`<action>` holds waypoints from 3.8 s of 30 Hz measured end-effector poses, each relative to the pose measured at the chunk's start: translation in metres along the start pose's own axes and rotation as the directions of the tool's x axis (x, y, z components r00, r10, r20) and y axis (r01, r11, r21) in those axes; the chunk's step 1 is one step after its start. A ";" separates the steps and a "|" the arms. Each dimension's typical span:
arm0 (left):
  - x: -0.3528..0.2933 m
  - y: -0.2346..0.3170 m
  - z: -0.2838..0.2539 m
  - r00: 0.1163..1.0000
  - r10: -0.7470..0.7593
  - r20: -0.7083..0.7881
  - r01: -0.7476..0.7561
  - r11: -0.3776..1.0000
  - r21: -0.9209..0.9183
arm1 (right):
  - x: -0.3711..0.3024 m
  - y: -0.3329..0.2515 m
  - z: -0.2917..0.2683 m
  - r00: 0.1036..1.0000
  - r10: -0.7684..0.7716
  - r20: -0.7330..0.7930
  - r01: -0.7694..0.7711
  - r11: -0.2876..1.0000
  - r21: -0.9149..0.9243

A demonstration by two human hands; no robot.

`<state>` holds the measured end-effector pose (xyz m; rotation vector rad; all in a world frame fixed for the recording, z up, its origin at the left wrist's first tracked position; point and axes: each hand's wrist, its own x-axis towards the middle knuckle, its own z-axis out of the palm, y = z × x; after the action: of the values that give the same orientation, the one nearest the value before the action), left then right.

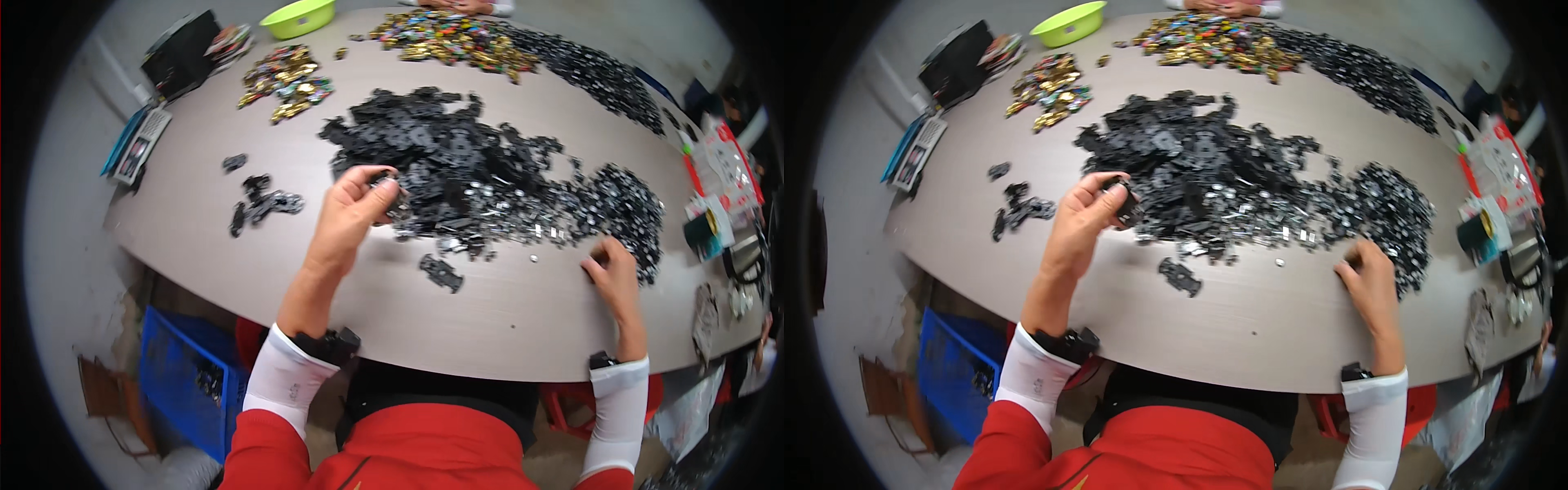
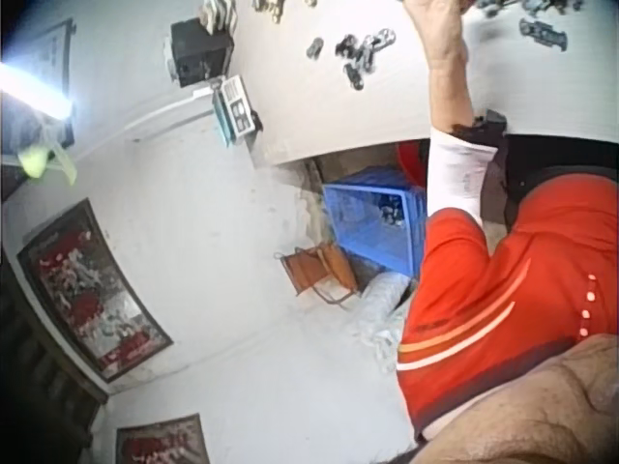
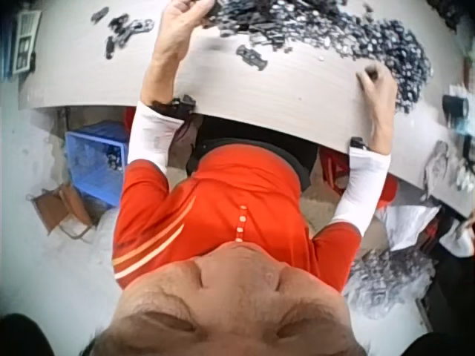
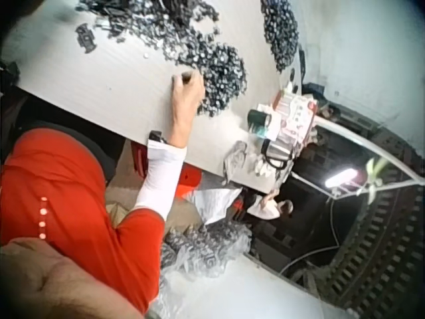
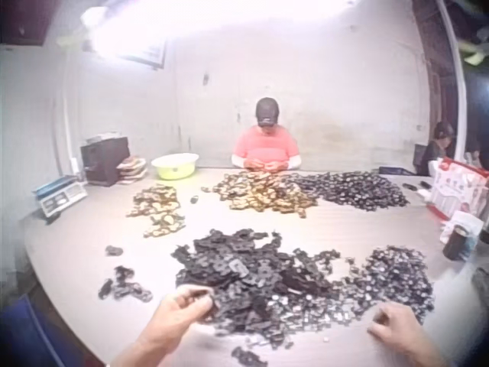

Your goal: The person sits at a table and assembles small black lock bodies by inserting metal pins and springs. They pick up components from piles on the table, fit them together by hand, and place the finished units into a growing stack.

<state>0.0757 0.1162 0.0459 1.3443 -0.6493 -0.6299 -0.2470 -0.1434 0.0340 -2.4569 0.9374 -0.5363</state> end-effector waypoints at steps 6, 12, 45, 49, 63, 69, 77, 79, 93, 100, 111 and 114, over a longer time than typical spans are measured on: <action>-0.006 -0.005 -0.142 0.813 0.545 -0.204 -0.100 0.476 0.874 | -0.010 -0.040 0.006 0.980 -0.191 -0.049 0.190 0.982 -0.017; -0.038 0.008 -0.058 0.936 0.294 0.191 -0.318 0.481 0.817 | -0.020 -0.073 0.025 0.933 -0.337 0.123 0.340 0.940 -0.005; -0.001 -0.034 0.094 0.907 -0.315 0.281 0.350 0.933 -0.085 | 0.015 -0.110 0.038 0.981 -0.192 -0.012 0.187 0.939 0.289; -0.005 -0.037 0.096 0.918 -0.230 0.322 0.252 0.967 -0.029 | 0.023 -0.119 0.058 0.976 -0.217 -0.034 0.216 0.917 0.335; -0.007 -0.030 0.100 0.890 -0.328 0.317 0.434 0.821 -0.370 | 0.026 -0.115 0.072 0.989 -0.111 -0.092 0.140 0.903 0.407; -0.009 -0.045 0.103 0.927 -0.254 0.276 0.330 0.902 -0.279 | 0.026 -0.115 0.075 0.985 -0.109 -0.136 0.154 0.907 0.392; -0.014 -0.045 0.106 0.970 -0.087 0.226 0.085 0.996 0.020 | 0.019 -0.122 0.063 0.980 -0.193 -0.055 0.201 0.936 0.290; -0.015 -0.050 0.107 0.977 -0.003 0.215 -0.021 0.994 0.110 | 0.019 -0.121 0.064 0.981 -0.188 -0.038 0.191 0.943 0.271; -0.008 -0.033 0.102 0.884 -0.292 0.364 0.408 0.863 -0.298 | 0.018 -0.120 0.069 0.972 -0.226 -0.060 0.230 0.876 0.425; -0.011 -0.036 0.102 0.941 -0.210 0.266 0.273 0.934 -0.228 | 0.023 -0.061 0.017 0.994 -0.093 -0.064 0.106 0.962 0.251; -0.007 -0.034 0.103 0.912 -0.280 0.300 0.349 0.914 -0.208 | 0.021 -0.028 0.027 0.987 -0.156 0.031 0.158 0.986 -0.055; -0.007 -0.034 0.102 0.900 -0.307 0.311 0.375 0.908 -0.190 | 0.024 -0.023 0.033 0.983 -0.181 0.005 0.182 0.983 -0.036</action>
<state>-0.0055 0.0495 0.0224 1.1541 -0.5345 -1.1641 -0.2021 -0.1355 0.0237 -2.5911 0.7321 -0.5821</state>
